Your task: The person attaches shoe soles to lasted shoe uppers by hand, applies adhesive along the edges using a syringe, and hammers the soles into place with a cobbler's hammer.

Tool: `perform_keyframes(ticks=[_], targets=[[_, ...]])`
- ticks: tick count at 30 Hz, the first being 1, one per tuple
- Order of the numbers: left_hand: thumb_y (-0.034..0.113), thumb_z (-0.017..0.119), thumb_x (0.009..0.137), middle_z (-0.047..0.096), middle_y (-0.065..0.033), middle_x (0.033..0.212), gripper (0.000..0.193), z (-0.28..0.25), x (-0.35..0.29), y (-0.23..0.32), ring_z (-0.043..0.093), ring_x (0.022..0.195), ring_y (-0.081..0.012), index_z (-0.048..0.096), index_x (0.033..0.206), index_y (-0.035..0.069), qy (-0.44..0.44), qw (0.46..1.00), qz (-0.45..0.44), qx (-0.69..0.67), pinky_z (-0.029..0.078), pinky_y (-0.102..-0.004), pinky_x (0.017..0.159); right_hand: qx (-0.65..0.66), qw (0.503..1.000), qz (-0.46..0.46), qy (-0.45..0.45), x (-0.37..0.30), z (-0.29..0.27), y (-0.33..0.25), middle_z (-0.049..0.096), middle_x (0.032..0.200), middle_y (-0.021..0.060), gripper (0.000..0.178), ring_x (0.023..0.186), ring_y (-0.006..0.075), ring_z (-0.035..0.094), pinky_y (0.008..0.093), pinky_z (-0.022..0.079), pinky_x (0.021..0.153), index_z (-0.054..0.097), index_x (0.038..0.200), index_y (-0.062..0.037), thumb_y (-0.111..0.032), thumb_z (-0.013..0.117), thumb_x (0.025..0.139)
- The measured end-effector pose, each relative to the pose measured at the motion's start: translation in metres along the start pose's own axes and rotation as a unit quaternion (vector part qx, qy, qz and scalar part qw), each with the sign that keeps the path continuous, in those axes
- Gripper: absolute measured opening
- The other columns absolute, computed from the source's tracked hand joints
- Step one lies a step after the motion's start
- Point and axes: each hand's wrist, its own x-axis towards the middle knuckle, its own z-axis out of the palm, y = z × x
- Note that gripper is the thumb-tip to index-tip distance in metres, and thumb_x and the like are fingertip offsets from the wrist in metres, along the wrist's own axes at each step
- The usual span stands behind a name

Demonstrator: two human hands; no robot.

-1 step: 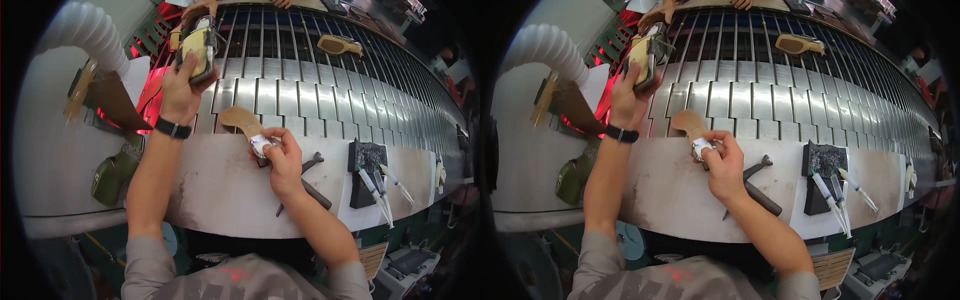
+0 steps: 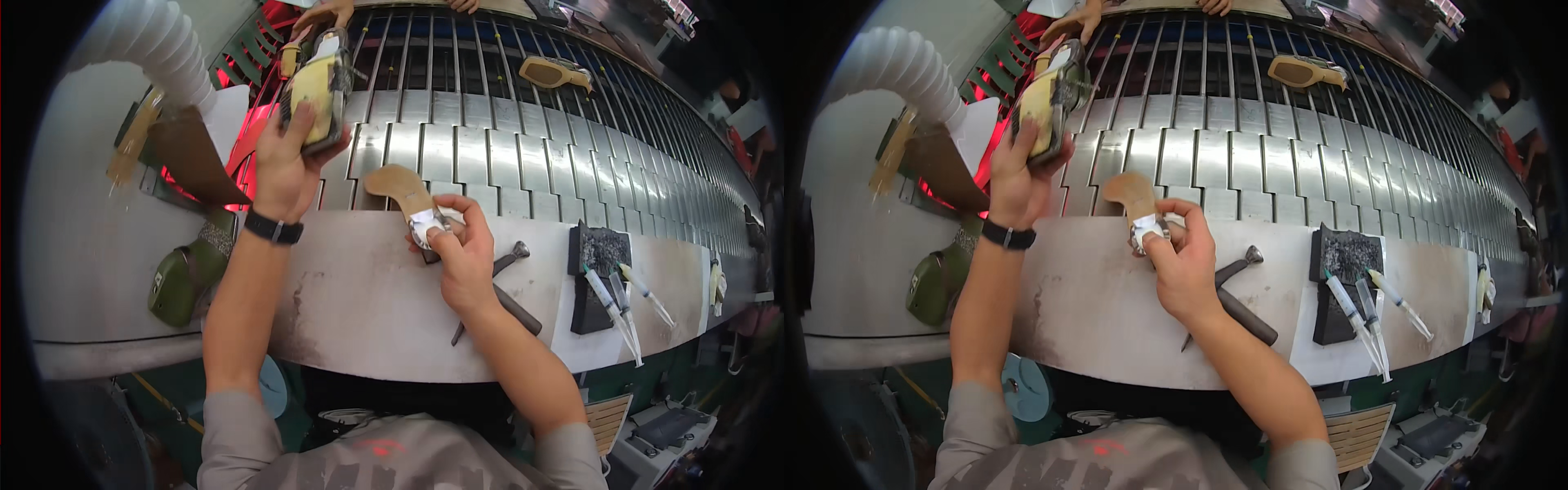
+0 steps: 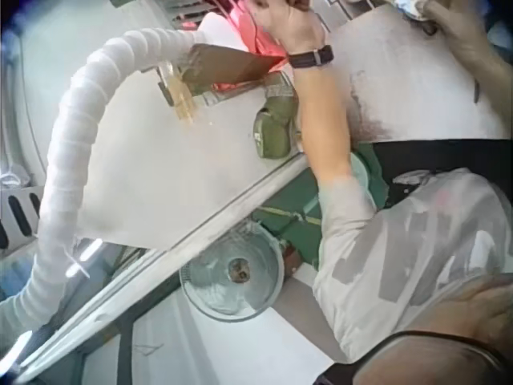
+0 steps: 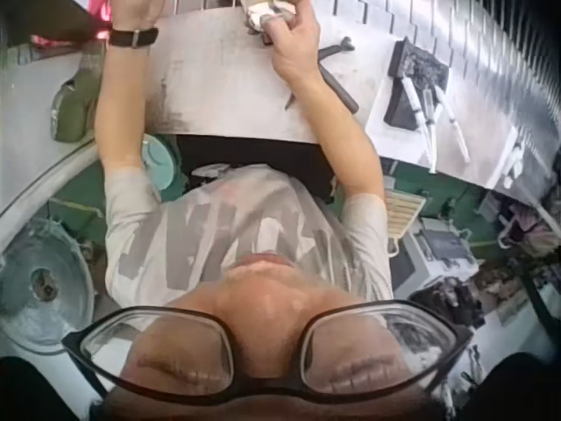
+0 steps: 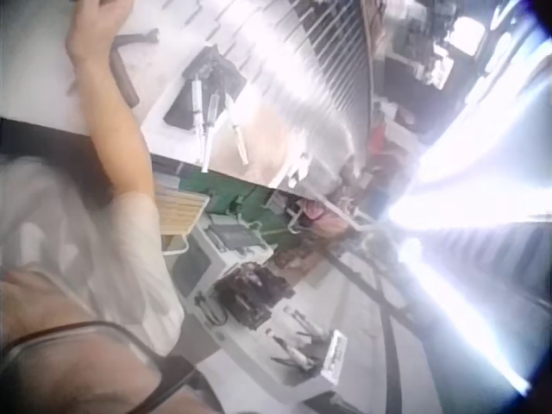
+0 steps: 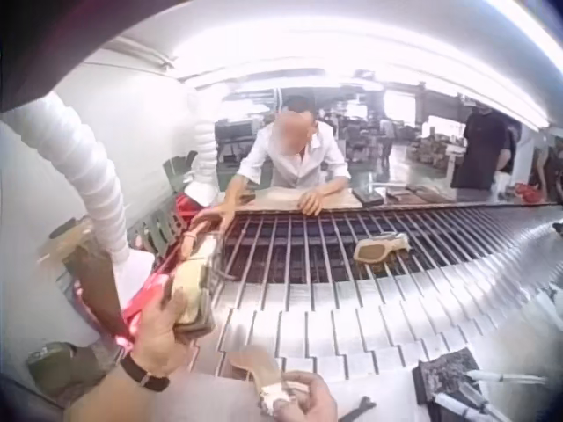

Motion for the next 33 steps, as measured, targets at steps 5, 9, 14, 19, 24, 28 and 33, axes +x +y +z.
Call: perform_keyframes(ticks=[5, 9, 14, 19, 24, 28, 33], targets=[[0.019, 0.072, 0.101, 0.06, -0.0133, 0.14, 0.071, -0.047, -0.167, 0.034, 0.065, 0.12, -0.0223, 0.036, 0.158, -0.002, 0.026, 0.993, 0.011, 0.115, 0.061, -0.0425, 0.094, -0.418, 0.872, -0.254, 0.013, -0.017, -0.005, -0.024, 0.071, 0.08, 0.0144, 0.045, 0.071, 0.025, 0.069, 0.037, 0.053, 0.066, 0.053, 0.113, 0.0005, -0.019, 0.082, 0.085], [0.019, 0.08, 0.095, 0.062, -0.015, 0.141, 0.082, -0.083, -0.255, 0.038, 0.064, 0.119, -0.0189, 0.035, 0.16, -0.003, 0.045, 0.946, 0.029, 0.319, 0.053, -0.0323, 0.098, -0.644, 0.647, -0.351, -0.211, -0.036, 0.007, -0.062, 0.071, 0.083, 0.0097, 0.033, 0.078, 0.0289, 0.07, 0.0422, 0.055, 0.067, 0.065, 0.092, -0.0051, -0.025, 0.087, 0.078], [0.015, 0.088, 0.085, 0.075, -0.0148, 0.088, 0.084, -0.075, -0.291, 0.05, 0.075, 0.086, -0.0194, 0.046, 0.157, 0.005, 0.02, 0.848, 0.033, 0.528, 0.055, -0.0303, 0.079, -0.728, 0.486, -0.278, -0.394, -0.068, 0.03, -0.041, 0.07, 0.092, 0.0108, 0.027, 0.092, 0.0265, 0.069, 0.0415, 0.056, 0.073, 0.069, 0.087, -0.0049, -0.029, 0.08, 0.088], [0.014, 0.087, 0.087, 0.076, -0.0138, 0.09, 0.063, -0.086, -0.314, 0.032, 0.072, 0.084, -0.0149, 0.057, 0.14, -0.002, 0.106, 0.888, -0.007, 0.447, 0.055, -0.028, 0.078, -0.441, 0.878, -0.151, -0.113, -0.081, 0.04, -0.004, 0.071, 0.086, 0.0097, 0.028, 0.08, 0.0213, 0.07, 0.032, 0.055, 0.073, 0.071, 0.097, 0.0024, -0.026, 0.074, 0.097], [0.012, 0.084, 0.092, 0.077, -0.0114, 0.096, 0.046, -0.095, -0.321, 0.023, 0.072, 0.089, -0.0144, 0.061, 0.127, -0.005, 0.134, 0.912, 0.029, 0.387, 0.056, -0.0292, 0.083, -0.141, 0.989, -0.014, 0.039, -0.082, 0.039, 0.005, 0.057, 0.064, 0.0026, 0.037, 0.054, 0.0091, 0.053, 0.025, 0.042, 0.05, 0.063, 0.077, -0.0012, -0.026, 0.067, 0.104], [0.019, 0.082, 0.094, 0.076, -0.0119, 0.106, 0.044, -0.097, -0.319, 0.03, 0.07, 0.096, -0.013, 0.062, 0.123, -0.008, 0.142, 0.945, 0.047, 0.289, 0.055, -0.0271, 0.085, -0.157, 0.986, -0.009, 0.064, -0.08, 0.049, 0.021, 0.052, 0.06, -0.0001, 0.039, 0.049, 0.0065, 0.044, 0.0253, 0.035, 0.045, 0.059, 0.072, -0.0038, -0.027, 0.068, 0.103], [0.032, 0.076, 0.1, 0.074, -0.0085, 0.108, 0.048, -0.12, -0.317, 0.048, 0.067, 0.094, -0.0104, 0.063, 0.123, -0.009, 0.126, 0.975, 0.045, 0.179, 0.054, -0.0253, 0.083, -0.358, 0.932, 0.047, 0.026, -0.072, 0.055, 0.013, 0.064, 0.072, 0.007, 0.026, 0.061, 0.0151, 0.059, 0.0311, 0.049, 0.059, 0.067, 0.087, 0.0002, -0.023, 0.074, 0.096]])
